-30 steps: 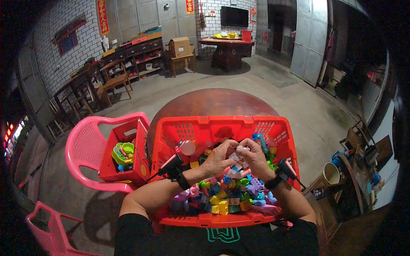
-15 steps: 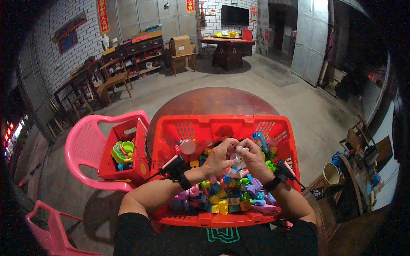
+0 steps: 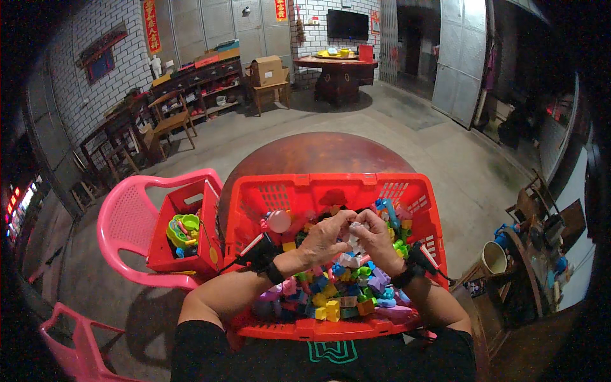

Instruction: The person is handling, sorting, and connecting colorful plastic building blocks inside a red basket.

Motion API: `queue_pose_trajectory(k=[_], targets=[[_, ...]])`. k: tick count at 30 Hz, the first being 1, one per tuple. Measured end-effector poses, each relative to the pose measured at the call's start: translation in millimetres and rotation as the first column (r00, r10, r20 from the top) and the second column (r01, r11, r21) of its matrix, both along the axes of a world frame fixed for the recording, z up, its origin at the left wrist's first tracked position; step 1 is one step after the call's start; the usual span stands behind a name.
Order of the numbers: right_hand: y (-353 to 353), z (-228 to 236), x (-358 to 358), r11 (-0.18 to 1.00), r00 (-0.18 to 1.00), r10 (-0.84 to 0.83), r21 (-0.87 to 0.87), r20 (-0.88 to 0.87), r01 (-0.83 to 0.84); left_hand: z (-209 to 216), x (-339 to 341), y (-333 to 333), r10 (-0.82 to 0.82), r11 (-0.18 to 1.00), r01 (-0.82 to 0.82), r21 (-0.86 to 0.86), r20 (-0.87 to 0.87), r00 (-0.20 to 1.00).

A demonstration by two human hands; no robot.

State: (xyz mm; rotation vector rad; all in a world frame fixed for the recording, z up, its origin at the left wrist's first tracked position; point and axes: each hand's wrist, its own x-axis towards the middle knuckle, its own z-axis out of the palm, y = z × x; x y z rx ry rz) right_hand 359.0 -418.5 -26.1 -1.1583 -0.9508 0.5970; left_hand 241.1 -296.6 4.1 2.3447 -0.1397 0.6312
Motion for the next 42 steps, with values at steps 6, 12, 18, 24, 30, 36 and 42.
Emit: queue_pose_trajectory(k=[6, 12, 18, 24, 30, 36, 42], targets=[[-7.0, 28.3, -4.5, 1.000, 0.994, -0.001, -0.003, -0.108, 0.001, -15.6, 8.2, 13.2, -0.222, 0.683, 0.134, -0.718, -0.028, 0.975], [-1.2, 12.5, -3.6, 0.998, 0.989, -0.056, 0.045, 0.134, 0.050, -12.1, 3.7, 6.9, -0.174, 0.610, -0.001, -0.792, -0.136, 0.975], [-2.5, 16.2, -1.2, 0.999, 0.997, -0.036, -0.003, 0.069, 0.036, -7.8, 0.7, 3.9, -0.176, 0.641, -0.039, -0.767, -0.196, 0.965], [-3.1, 20.0, -0.3, 0.998, 0.979, 0.054, 0.022, -0.196, -0.051, -11.8, 4.9, 6.7, -0.218, 0.555, 0.010, -0.832, -0.134, 0.967], [-0.5, 15.1, 0.0, 0.999, 0.989, -0.023, 0.045, 0.144, 0.017, -10.3, 4.5, 7.3, -0.184, 0.542, -0.012, -0.840, -0.133, 0.974], [-0.5, 19.0, 1.7, 0.998, 0.999, 0.041, 0.040, 0.030, -0.042, -11.5, 4.2, 8.0, -0.241, 0.389, 0.009, -0.921, -0.092, 0.966], [-0.9, 16.0, 3.5, 0.997, 0.994, 0.067, 0.035, -0.081, -0.065, -4.7, 3.5, 9.1, -0.230, 0.502, 0.012, -0.865, -0.121, 0.966]])
